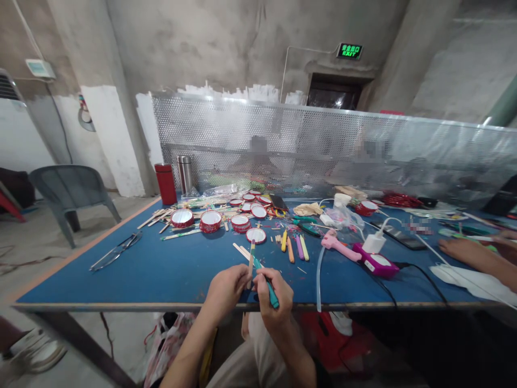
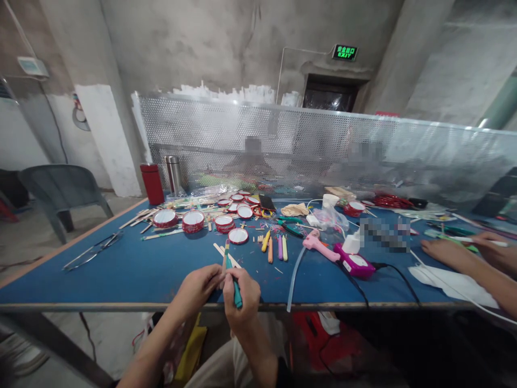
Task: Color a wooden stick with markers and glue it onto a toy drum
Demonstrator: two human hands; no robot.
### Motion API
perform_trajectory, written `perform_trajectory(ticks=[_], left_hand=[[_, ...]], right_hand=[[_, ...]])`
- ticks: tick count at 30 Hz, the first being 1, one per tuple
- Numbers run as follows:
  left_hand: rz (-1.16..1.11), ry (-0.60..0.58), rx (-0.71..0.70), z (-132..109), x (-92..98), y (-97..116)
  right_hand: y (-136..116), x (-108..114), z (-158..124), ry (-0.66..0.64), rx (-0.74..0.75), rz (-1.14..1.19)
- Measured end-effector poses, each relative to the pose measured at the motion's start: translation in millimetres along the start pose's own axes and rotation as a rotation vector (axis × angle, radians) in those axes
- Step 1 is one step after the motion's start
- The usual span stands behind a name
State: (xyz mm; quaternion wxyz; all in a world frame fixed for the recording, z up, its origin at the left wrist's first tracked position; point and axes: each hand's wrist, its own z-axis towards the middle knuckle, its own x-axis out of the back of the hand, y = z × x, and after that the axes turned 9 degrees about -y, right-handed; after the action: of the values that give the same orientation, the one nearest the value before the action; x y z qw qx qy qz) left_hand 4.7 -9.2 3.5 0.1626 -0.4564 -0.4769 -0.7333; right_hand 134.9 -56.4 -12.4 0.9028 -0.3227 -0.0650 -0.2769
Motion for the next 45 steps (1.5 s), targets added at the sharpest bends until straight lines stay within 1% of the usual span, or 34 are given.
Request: perform_trajectory(ticks=[3, 9, 14, 20, 27, 34, 45], left_hand=[[-0.004, 0.004, 0.002, 0.0, -0.3, 0.1], [0.0, -0.021, 0.009, -0.3, 0.8, 0.8], [0.021, -0.014, 0.022, 0.0, 1.6, 2.0], [0.016, -0.02, 0.019, -0.6, 2.5, 2.9], [0.016, -0.018, 0.014, -1.4, 1.4, 1.1], [0.012, -0.038, 0.03, 0.0, 4.0, 4.7], [0.023, -0.016, 0.009, 0.7, 0.3, -0.9]], right_hand=[[0.3, -0.5, 0.0, -0.007, -0.01, -0.006], [0.9, -1.7, -0.5, 0.038, -0.027, -0.014], [-0.2, -0.6, -0.3, -0.004, -0.024, -0.013], [0.0, -1.5, -1.4, 0.031, -0.045, -0.01], [0.8, -0.6, -1.4, -0.01, -0.028, -0.02], [2.8, -3.6, -3.7, 0.048, -0.08, 0.006], [2.1, -1.6, -1.9, -0.004, -0.041, -0.005]])
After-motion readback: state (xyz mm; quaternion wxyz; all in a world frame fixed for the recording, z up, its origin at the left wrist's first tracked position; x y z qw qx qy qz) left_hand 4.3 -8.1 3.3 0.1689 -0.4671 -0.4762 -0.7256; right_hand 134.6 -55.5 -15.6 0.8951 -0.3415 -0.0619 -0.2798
